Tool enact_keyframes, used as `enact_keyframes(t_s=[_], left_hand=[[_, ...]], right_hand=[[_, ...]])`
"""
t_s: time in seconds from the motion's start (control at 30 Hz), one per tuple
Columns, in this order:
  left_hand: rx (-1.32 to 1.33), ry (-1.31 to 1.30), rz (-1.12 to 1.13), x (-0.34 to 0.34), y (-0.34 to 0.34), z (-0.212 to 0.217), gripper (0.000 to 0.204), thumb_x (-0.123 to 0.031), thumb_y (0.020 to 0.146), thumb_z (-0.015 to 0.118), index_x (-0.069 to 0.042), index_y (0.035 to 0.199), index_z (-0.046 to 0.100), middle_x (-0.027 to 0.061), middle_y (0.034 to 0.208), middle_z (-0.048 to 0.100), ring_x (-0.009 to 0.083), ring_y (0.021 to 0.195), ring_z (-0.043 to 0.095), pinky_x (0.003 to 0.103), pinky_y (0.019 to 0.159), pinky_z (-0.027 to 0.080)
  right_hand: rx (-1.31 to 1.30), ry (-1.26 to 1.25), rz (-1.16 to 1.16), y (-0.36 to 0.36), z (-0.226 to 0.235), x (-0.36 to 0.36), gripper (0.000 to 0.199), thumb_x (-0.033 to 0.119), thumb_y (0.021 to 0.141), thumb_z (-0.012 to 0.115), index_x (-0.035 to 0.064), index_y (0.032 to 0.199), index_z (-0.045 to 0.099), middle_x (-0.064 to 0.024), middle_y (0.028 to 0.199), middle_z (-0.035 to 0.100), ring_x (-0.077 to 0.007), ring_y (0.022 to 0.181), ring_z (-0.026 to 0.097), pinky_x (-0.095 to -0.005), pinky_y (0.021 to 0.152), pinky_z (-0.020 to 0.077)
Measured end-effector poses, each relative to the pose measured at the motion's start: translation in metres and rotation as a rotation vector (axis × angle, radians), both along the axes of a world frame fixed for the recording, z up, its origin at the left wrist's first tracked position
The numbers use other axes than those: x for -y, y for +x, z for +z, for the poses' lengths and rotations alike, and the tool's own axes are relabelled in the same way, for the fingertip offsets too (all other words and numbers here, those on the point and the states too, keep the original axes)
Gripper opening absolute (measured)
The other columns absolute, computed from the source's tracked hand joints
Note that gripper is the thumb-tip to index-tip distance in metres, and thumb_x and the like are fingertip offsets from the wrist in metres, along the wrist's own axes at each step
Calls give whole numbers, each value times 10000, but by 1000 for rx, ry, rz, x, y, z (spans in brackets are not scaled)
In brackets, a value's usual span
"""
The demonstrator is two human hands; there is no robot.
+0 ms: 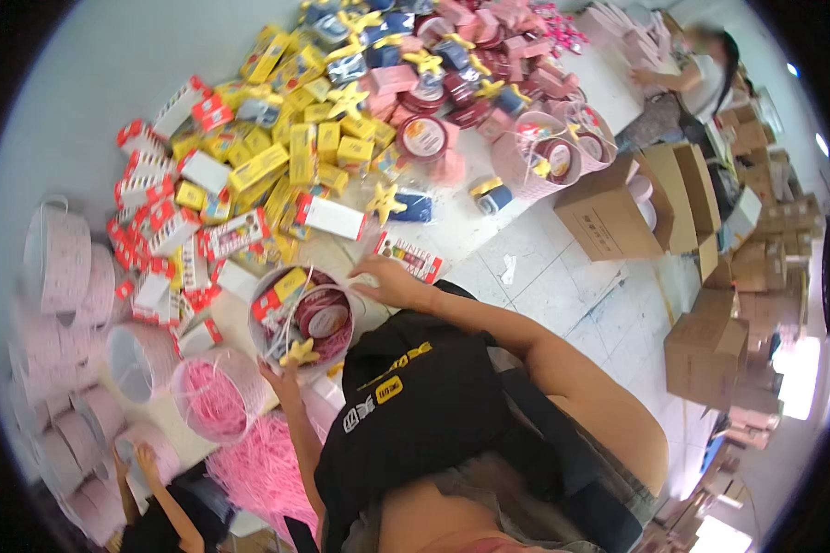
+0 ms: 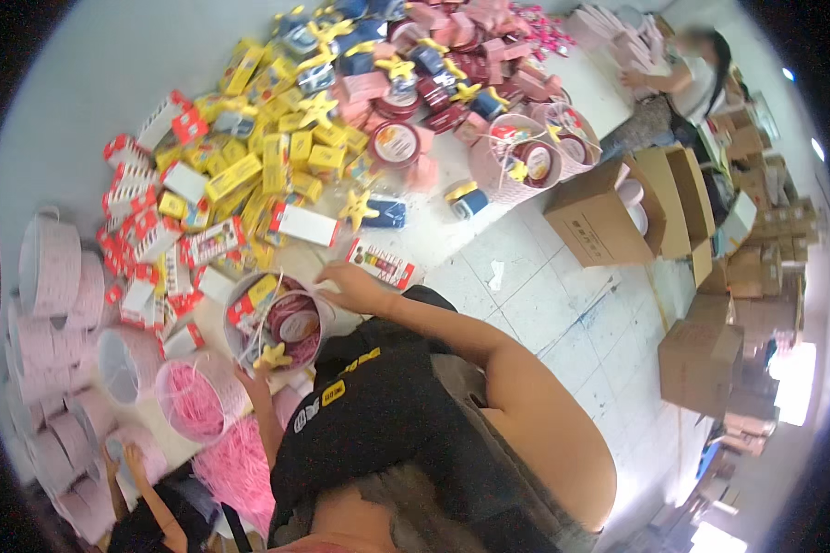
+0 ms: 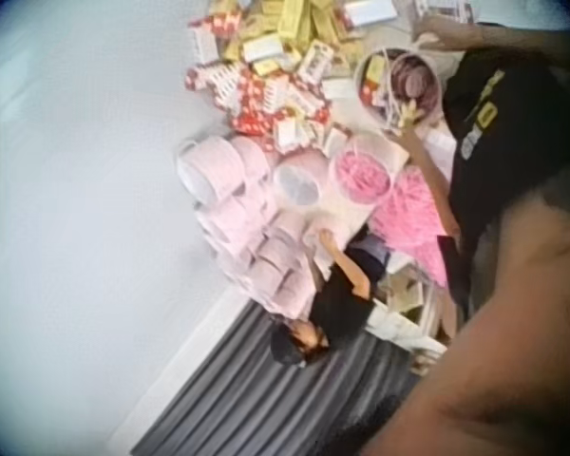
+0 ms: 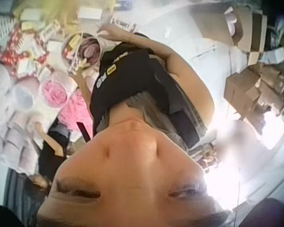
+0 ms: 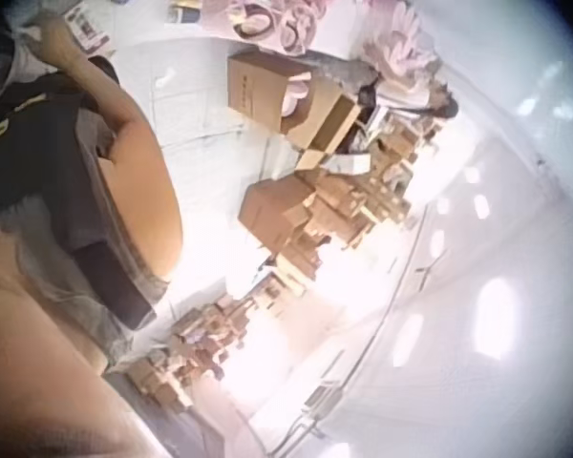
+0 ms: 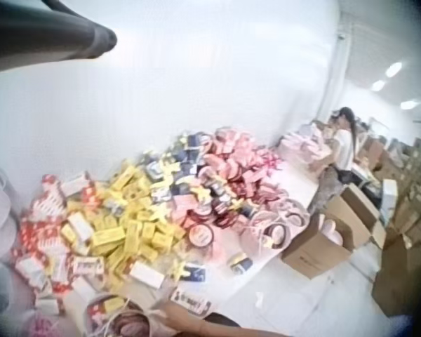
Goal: The person repeatedly places pink shredded paper into white buckets, then adds small packaged items and yellow star-shaped objects. They arrange the contents and move the filled buckets aside, continuing the process with new buckets.
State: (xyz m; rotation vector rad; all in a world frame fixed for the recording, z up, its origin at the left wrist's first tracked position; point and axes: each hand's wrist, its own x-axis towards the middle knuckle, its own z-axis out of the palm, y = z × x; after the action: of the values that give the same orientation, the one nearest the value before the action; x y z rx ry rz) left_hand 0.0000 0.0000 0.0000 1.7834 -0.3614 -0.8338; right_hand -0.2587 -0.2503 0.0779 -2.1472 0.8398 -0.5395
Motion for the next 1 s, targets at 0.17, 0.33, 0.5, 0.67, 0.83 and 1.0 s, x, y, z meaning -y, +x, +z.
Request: enact_keyframes(t_s=[0.17,0.33,0.5,0.67,0.83,1.0], left_hand=[[-685,-4,-18,-2,5,-9,783,-51,753,581,-151,1471,283,161,1393,468,347,1128,590,497,816,579],[-819,-51,-65,11,-17,3,628,0,709,526,7,1331,445,189,1249,589,388,1061,638,571,900,556],[-754,-93,61,26,-59,38,669,39,702,509,32,1367,434,196,1292,574,407,1130,612,568,960,529],[-631,-105,177,55,-113,95,624,80,731,517,44,1351,453,200,1283,581,402,1162,596,555,955,537],[-524,-153,91,142,-199,175,642,82,736,522,29,1369,428,202,1289,569,397,1164,595,539,951,546],[-489,-64,-98,258,-282,223,659,58,771,529,-24,1409,384,183,1292,564,374,1130,618,511,914,564]], right_hand=[[32,143,-659,-159,-53,37,209,199,858,730,13,954,720,-118,904,717,-215,783,702,-325,702,555],[78,269,-871,-246,-37,76,189,169,897,685,-4,968,712,-56,836,718,-84,745,641,-248,678,510],[218,235,-789,-299,-12,169,197,166,922,666,-16,991,692,-12,789,673,-61,728,589,-233,665,482],[224,142,-642,-338,24,253,205,156,896,678,2,1030,691,-89,899,712,-139,777,660,-278,697,521],[325,306,-189,-310,32,269,420,251,869,732,15,1201,628,-122,1117,662,-197,961,663,-307,795,551],[391,540,105,-316,112,225,885,363,832,784,24,1496,307,-194,1504,368,-259,1252,527,-321,896,532]])
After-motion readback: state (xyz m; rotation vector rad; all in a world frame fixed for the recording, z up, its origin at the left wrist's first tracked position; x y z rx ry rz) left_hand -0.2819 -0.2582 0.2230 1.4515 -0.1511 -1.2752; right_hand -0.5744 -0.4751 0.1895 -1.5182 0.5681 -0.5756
